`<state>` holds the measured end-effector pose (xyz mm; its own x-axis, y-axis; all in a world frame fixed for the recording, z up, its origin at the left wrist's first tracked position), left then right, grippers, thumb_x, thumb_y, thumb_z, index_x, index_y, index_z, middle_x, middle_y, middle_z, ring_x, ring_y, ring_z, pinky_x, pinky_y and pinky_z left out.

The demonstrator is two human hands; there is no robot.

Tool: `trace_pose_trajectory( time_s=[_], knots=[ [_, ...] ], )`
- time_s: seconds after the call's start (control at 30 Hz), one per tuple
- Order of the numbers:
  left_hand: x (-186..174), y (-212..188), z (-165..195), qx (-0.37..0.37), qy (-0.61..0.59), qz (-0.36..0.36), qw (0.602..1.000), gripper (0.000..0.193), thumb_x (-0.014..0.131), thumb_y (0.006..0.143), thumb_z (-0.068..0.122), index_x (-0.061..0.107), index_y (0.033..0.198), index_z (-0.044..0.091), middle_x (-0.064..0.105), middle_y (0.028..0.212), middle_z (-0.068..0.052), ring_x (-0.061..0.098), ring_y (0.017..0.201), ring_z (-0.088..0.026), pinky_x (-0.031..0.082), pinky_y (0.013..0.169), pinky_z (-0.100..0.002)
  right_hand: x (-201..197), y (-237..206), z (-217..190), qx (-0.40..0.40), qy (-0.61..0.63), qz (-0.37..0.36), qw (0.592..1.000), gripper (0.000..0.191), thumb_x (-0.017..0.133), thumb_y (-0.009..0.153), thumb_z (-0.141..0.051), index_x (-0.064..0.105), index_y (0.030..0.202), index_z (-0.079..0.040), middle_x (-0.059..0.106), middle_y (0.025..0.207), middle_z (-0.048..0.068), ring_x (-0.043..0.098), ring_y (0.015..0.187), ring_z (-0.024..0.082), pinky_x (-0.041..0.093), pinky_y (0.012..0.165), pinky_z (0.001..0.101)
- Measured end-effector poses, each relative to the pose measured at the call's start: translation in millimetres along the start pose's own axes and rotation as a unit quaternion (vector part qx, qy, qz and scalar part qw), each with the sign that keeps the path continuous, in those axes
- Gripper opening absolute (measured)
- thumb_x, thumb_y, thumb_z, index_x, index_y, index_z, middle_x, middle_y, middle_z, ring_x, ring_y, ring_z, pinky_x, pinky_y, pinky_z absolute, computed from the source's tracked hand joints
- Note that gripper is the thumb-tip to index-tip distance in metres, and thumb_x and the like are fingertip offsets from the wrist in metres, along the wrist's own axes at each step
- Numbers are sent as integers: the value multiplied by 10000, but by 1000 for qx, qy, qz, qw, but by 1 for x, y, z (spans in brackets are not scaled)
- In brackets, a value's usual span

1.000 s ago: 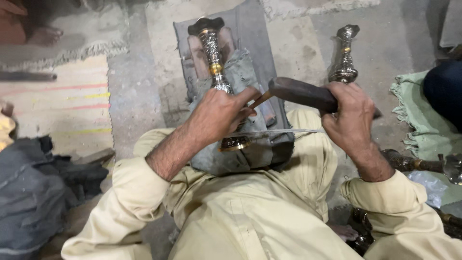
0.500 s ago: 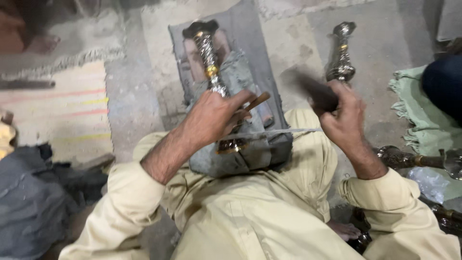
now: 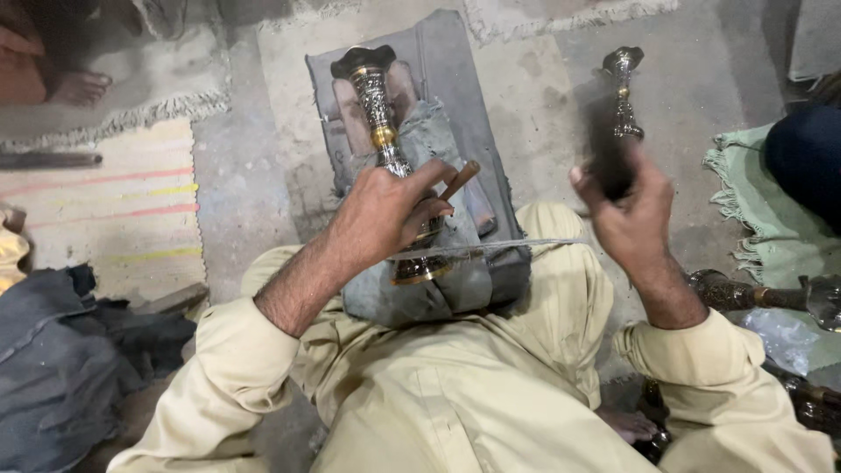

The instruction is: The person sits cross-legged on the floor with an ornate metal vase held against a lap cushion, and engraves decorative patterns into its surface using a small chisel struck by a wooden mallet. The person repositions the vase and the chisel repeatedly to work different areas of the pattern.

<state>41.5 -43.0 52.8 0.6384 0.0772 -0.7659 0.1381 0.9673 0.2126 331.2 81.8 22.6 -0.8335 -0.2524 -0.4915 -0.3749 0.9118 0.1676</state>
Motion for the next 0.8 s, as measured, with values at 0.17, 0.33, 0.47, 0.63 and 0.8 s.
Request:
trace_pose_trajectory(
  time_s=[0.17, 0.33, 0.47, 0.63, 0.8],
  knots=[
    [-2, -1, 0, -36, -36, 3, 999, 297, 771, 946, 192, 622, 1185, 99, 711, 693, -124, 733, 599, -299, 572, 555, -428, -1, 4, -9, -169, -322, -39, 931, 358, 723, 758, 23, 717, 1105, -61, 719, 960, 152, 699, 947, 358, 538, 830, 468],
    [1, 1, 3, 44, -95, 57, 993, 329, 751, 948, 148, 606, 1237, 84, 769, 871, -117, 788, 771, -286, 626, 630, -388, 0, 6, -2, -13, -303, -130, 944, 354, 776, 794, -60, 744, 1145, -97, 727, 901, 143, 703, 825, 301, 543, 748, 427],
    [8, 9, 3, 28, 5, 2, 1000, 369, 793, 896, 209, 610, 1192, 88, 711, 681, -127, 734, 642, -342, 596, 602, -451, 14, 0, 15, 40, -197, -135, 970, 274, 806, 876, -183, 718, 1110, -71, 751, 894, 76, 711, 773, 164, 559, 711, 353],
    [14, 9, 2, 22, 48, -15, 998, 346, 795, 900, 230, 602, 1159, 106, 651, 585, -139, 687, 618, -411, 553, 539, -507, 27, -9, 31, 0, 58, -27, 998, 243, 788, 961, -169, 692, 1150, -50, 726, 1003, 68, 665, 881, 119, 549, 790, 308],
    [20, 8, 4, 23, 72, -9, 997, 356, 792, 911, 237, 571, 1156, 104, 630, 557, -136, 676, 579, -416, 534, 496, -518, 13, -6, 27, -90, -261, -11, 961, 327, 723, 803, 48, 755, 1118, -35, 702, 909, 142, 676, 846, 263, 515, 781, 400]
  ],
)
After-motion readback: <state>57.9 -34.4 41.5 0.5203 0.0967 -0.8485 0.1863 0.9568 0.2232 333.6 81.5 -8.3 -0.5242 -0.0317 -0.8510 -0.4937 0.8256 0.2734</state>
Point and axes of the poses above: each hand's wrist, its own y-axis towards the middle knuckle, its own x-axis out of the palm, z = x × y, the point moved 1 cm from there along y, towards the middle knuckle
